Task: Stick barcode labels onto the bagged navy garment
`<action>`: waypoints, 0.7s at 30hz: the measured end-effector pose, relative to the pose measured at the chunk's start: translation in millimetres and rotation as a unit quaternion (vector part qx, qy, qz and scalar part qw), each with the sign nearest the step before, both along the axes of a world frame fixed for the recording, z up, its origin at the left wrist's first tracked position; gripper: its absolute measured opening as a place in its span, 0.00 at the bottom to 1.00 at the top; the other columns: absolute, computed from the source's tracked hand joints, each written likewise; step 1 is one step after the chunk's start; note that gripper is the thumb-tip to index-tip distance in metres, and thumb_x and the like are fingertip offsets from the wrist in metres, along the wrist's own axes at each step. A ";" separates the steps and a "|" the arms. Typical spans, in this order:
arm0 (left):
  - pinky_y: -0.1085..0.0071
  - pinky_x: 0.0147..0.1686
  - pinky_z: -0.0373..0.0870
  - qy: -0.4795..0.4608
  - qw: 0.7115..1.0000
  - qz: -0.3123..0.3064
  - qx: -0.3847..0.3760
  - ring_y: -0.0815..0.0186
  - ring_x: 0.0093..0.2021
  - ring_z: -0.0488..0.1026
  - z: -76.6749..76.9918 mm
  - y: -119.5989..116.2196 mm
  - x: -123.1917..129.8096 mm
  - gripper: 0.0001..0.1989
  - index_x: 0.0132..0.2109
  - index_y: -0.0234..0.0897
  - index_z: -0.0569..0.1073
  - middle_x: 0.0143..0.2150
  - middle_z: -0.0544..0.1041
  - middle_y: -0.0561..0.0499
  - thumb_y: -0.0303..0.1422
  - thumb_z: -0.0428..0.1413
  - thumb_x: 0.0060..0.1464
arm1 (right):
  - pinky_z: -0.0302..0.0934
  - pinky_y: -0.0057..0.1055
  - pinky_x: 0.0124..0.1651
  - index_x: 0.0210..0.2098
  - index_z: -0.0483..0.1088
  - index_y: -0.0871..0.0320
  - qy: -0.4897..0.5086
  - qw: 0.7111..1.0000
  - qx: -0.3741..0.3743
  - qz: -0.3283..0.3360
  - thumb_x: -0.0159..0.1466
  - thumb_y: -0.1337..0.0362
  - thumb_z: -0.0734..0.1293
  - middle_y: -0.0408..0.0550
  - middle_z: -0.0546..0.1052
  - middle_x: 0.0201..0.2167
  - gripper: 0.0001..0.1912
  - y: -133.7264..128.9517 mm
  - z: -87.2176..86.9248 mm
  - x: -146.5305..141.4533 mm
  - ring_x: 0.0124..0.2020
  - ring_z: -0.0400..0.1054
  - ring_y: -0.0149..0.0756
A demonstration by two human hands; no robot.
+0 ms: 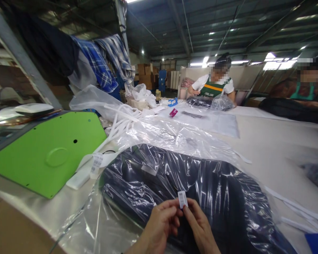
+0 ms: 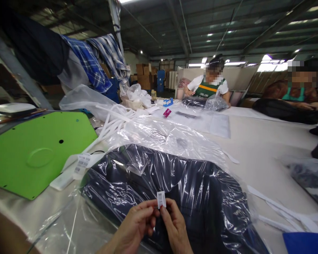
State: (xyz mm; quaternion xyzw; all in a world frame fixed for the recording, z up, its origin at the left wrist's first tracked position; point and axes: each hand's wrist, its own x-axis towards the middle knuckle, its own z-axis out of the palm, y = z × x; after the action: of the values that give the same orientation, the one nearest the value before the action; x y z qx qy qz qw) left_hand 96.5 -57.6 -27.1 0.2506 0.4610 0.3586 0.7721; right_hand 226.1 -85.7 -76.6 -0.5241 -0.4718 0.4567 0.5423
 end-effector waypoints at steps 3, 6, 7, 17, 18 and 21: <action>0.77 0.17 0.56 0.025 1.000 0.010 0.013 0.73 0.21 0.62 -4.6 -4.6 2.3 0.26 0.37 0.27 0.77 0.26 0.71 0.50 0.38 0.60 0.27 | 0.63 0.24 0.37 0.33 0.69 0.57 0.034 0.999 -0.012 -0.007 0.60 0.47 0.64 0.43 0.73 0.30 0.18 -0.3 -1.4 -0.9 0.33 0.68 0.31; 0.76 0.17 0.58 0.074 0.996 0.005 0.046 0.72 0.22 0.62 -8.2 -4.4 2.4 0.26 0.36 0.26 0.76 0.28 0.71 0.49 0.41 0.58 0.29 | 0.62 0.24 0.36 0.31 0.68 0.58 0.043 0.999 -0.018 0.003 0.60 0.47 0.64 0.42 0.71 0.28 0.19 0.6 -2.3 -1.8 0.31 0.66 0.31; 0.75 0.18 0.59 0.098 0.993 0.000 0.059 0.72 0.21 0.63 -9.5 -3.9 1.6 0.26 0.36 0.26 0.75 0.27 0.71 0.49 0.43 0.56 0.31 | 0.61 0.25 0.36 0.30 0.68 0.58 0.037 0.999 -0.019 0.010 0.60 0.46 0.64 0.42 0.70 0.27 0.19 0.8 -2.5 -2.2 0.31 0.65 0.31; 0.60 0.40 0.71 0.476 0.773 -0.123 0.401 0.58 0.38 0.73 -14.0 3.3 -29.3 0.24 0.55 0.26 0.67 0.42 0.74 0.37 0.34 0.46 0.54 | 0.57 0.27 0.37 0.31 0.65 0.58 -0.070 0.996 -0.016 0.054 0.62 0.45 0.59 0.42 0.66 0.28 0.21 -1.5 -6.3 -1.2 0.31 0.60 0.31; 0.59 0.43 0.70 0.492 0.732 -0.106 0.459 0.57 0.41 0.72 -11.5 6.1 -32.2 0.23 0.56 0.26 0.66 0.45 0.73 0.36 0.32 0.45 0.56 | 0.56 0.27 0.36 0.30 0.65 0.58 -0.080 0.995 -0.016 0.058 0.62 0.45 0.59 0.42 0.65 0.27 0.21 -1.8 -6.9 -0.6 0.30 0.59 0.30; 0.60 0.46 0.68 0.483 0.600 -0.112 0.628 0.58 0.49 0.68 2.1 16.0 -35.7 0.17 0.51 0.33 0.70 0.49 0.71 0.40 0.25 0.44 0.58 | 0.55 0.27 0.34 0.30 0.63 0.58 -0.114 0.990 -0.010 0.081 0.62 0.45 0.58 0.41 0.64 0.26 0.21 -1.8 -6.7 0.2 0.29 0.59 0.30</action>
State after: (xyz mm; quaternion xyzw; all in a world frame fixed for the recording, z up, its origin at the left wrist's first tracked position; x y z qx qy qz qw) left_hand 60.7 -41.6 -25.1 0.8602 0.3957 0.2972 0.1230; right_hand 226.4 -87.4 -83.4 -0.5377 -0.5673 0.4411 0.4410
